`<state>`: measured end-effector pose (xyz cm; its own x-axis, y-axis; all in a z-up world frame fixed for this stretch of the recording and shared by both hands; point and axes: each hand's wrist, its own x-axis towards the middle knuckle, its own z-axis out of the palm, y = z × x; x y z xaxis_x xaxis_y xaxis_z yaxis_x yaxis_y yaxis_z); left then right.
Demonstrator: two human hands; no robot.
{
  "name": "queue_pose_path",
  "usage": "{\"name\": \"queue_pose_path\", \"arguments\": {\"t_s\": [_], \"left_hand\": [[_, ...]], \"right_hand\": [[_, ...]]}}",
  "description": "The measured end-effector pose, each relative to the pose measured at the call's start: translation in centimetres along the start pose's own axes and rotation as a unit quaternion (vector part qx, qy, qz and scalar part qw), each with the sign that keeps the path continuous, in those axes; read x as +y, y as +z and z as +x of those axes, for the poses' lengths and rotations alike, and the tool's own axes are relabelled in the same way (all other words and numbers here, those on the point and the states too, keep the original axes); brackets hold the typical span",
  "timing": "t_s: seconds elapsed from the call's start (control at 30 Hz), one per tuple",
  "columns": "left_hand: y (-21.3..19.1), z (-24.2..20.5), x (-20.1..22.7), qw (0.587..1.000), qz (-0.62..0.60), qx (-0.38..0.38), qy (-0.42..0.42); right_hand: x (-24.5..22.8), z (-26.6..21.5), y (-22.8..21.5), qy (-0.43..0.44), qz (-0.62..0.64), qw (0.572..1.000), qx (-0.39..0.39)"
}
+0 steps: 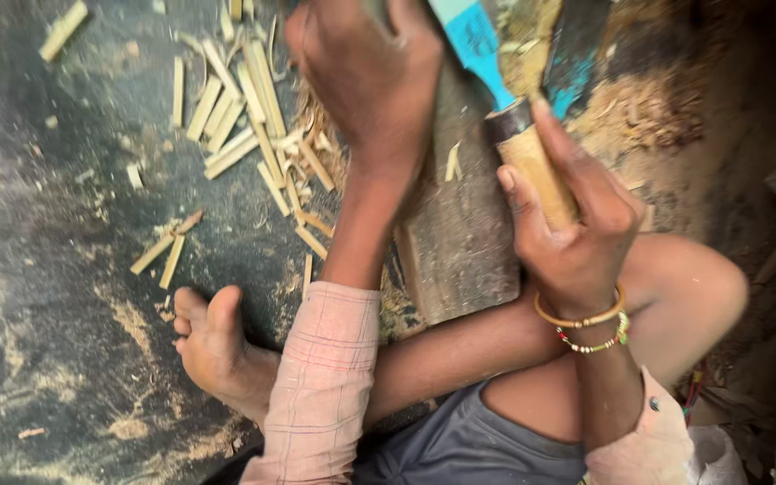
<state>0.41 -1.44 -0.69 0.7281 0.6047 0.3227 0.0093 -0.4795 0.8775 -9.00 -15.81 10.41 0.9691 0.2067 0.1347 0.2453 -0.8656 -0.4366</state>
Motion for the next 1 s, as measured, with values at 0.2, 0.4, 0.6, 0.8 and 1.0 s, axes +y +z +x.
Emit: {"name": "queue_pose_path", "arguments": {"t_s": [0.2, 0.4, 0.6, 0.8, 1.0], "left_hand": [[-1.0, 1.1, 1.2, 0.997, -0.059, -0.008, -0.039], [-0.3, 0.1, 0.6, 0.999, -0.017, -0.011, -0.050], [-0.6, -0.1, 0.7, 0.997, -0.066, -0.001, -0.032], [0.7, -0.8, -0.3, 0.996, -0.014, -0.052, -0.076], [0.2, -0.4, 0.1, 0.997, 0.061, -0.031, 0.039]], "right_hand": [[0.6, -0.9, -2.5, 0.056, 0.052, 0.995, 0.066], [1.2, -1.7, -3.2, 0.061, 0.025, 0.998, 0.023], [-0.3, -0.1, -3.4, 0.038, 0.012, 0.999, -0.017], [-1.6, 0.9, -5.4, 0.062, -0.052, 0.994, -0.070], [-2.6, 0.8, -4.8, 0.002, -0.113, 0.991, -0.066]]}}
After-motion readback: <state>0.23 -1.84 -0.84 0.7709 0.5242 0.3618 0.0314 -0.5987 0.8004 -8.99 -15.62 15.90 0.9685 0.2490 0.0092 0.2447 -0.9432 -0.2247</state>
